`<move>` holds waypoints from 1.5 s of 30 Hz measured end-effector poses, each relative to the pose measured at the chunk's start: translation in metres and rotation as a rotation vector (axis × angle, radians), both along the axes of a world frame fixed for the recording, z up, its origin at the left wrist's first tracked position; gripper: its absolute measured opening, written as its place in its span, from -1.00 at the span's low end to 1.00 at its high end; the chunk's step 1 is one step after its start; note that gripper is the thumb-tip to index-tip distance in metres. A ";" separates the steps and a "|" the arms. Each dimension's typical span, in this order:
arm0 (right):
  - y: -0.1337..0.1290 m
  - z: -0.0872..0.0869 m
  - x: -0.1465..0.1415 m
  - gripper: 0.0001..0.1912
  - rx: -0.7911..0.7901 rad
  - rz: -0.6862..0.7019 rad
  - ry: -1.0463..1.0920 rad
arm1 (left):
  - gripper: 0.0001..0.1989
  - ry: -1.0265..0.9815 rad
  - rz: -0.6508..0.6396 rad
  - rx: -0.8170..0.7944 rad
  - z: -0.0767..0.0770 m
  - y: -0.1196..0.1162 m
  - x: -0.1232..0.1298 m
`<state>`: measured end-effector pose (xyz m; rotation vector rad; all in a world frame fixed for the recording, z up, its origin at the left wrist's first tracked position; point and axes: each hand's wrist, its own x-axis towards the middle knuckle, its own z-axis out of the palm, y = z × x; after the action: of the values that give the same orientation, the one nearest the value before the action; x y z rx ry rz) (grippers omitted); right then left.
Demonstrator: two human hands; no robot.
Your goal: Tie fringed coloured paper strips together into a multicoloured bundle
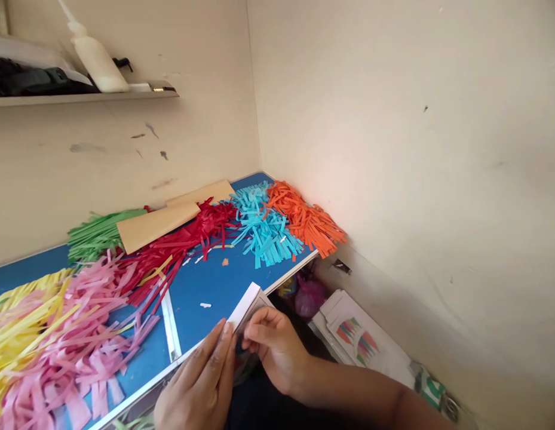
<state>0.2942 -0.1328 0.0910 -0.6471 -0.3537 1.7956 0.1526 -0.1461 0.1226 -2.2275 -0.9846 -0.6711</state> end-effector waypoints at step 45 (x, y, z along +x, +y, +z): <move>0.000 0.002 0.001 -0.62 0.048 -0.238 -0.089 | -0.39 -0.250 0.078 -0.178 -0.010 -0.005 0.015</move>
<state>0.2951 -0.1324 0.0927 -0.7066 -0.3628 1.5313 0.1675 -0.1508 0.1121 -2.2810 -1.2928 -0.8725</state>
